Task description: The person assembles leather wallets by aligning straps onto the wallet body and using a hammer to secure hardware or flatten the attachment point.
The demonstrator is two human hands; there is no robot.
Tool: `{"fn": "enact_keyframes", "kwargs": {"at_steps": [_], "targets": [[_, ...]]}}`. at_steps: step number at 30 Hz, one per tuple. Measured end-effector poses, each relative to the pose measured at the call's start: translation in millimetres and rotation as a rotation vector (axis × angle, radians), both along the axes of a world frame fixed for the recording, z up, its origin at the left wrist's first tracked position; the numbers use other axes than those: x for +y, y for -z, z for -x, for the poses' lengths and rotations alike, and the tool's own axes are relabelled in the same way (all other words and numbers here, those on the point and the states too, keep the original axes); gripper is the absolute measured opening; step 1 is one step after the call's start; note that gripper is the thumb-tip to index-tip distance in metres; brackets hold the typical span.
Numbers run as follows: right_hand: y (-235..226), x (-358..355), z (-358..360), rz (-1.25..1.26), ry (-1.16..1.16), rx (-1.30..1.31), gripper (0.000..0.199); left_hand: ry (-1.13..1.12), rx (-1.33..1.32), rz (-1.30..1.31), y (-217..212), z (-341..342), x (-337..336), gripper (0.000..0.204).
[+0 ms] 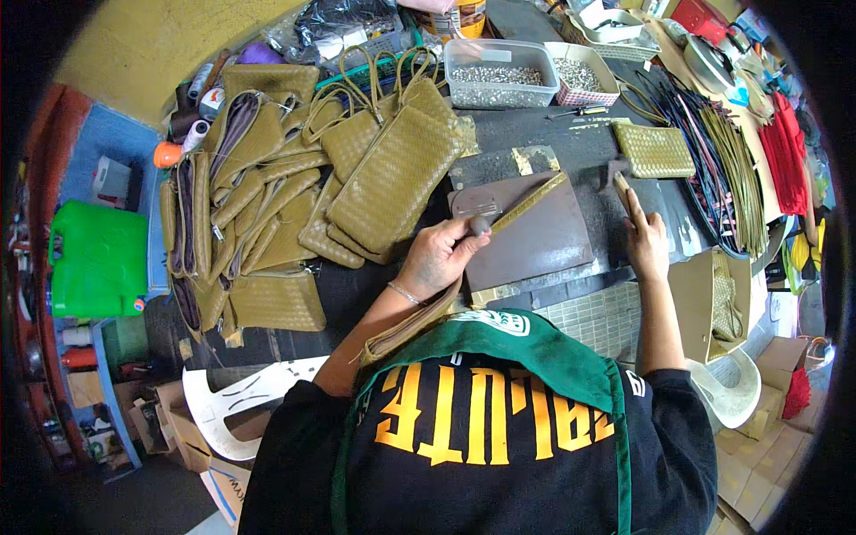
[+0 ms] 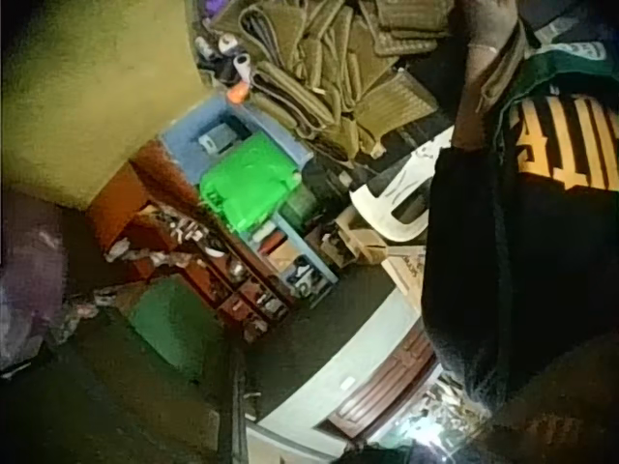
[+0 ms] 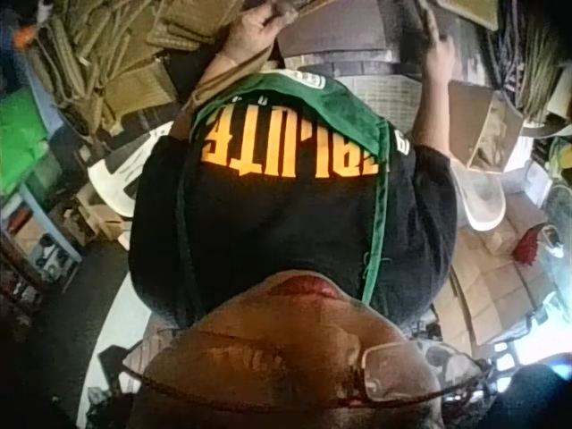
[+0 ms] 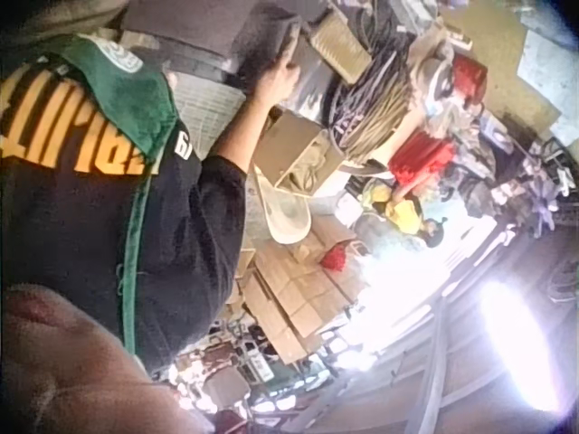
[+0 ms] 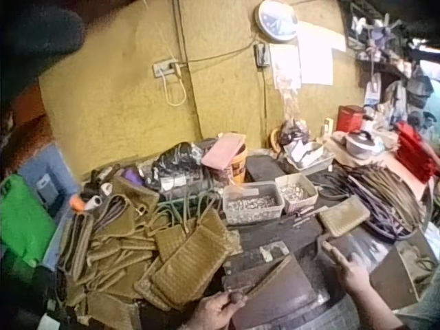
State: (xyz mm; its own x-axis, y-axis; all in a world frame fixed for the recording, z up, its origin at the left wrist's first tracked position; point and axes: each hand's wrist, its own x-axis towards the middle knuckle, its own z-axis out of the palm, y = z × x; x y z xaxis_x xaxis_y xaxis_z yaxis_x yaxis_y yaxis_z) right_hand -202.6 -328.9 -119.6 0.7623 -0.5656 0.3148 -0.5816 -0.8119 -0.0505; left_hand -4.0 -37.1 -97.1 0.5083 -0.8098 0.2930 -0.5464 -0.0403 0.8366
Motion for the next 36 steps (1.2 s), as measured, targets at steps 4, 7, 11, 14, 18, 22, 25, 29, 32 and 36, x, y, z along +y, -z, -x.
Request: {"fn": "enact_keyframes", "kwargs": {"at_steps": [4, 7, 11, 14, 18, 22, 25, 29, 32, 36], "targets": [[1.5, 2.8, -16.7, 0.071, -0.047, 0.05, 0.054, -0.03, 0.366, 0.066, 0.8, 0.8, 0.1, 0.018], [-39.1, 22.6, -45.5, 0.096, -0.149, -0.17, 0.039, -0.064, 0.316, 0.031, 0.4, 1.0, -2.1, 0.019], [-44.5, 98.3, -90.9, -0.182, -0.772, -0.33, 0.023, -0.05, 0.214, 0.024, -1.6, 1.3, 1.3, 0.018], [-27.2, 111.1, -101.0, -0.281, -0.85, -0.296, 0.022, -0.102, 0.353, 0.166, -2.5, 4.1, -4.7, 0.019], [-28.4, 112.4, -98.7, -0.324, -0.844, -0.312, 0.016, -0.324, 0.812, 0.363, -0.2, -10.5, 12.5, 0.015], [-24.6, 115.2, -99.5, -0.366, -0.838, -0.315, 0.015, -0.192, 0.267, -0.358, -7.0, -5.6, 15.5, 0.028], [-25.9, 114.3, -98.8, -0.37, -0.821, -0.316, 0.015, -0.155, 0.296, -0.287, 12.4, -9.6, 15.9, 0.032], [-32.6, 116.2, -98.4, -0.372, -0.792, -0.246, 0.018, -0.163, 0.231, -0.39, 3.0, -7.2, 13.5, 0.032], [-45.5, 121.9, -98.3, -0.356, -0.705, -0.093, 0.021, -0.171, 0.197, -0.387, -16.8, -0.5, 13.2, 0.028], [-70.2, 119.9, -100.7, -0.428, -0.739, -0.036, 0.017, 0.009, 0.702, 0.048, -22.9, -0.2, 21.9, 0.016]]}}
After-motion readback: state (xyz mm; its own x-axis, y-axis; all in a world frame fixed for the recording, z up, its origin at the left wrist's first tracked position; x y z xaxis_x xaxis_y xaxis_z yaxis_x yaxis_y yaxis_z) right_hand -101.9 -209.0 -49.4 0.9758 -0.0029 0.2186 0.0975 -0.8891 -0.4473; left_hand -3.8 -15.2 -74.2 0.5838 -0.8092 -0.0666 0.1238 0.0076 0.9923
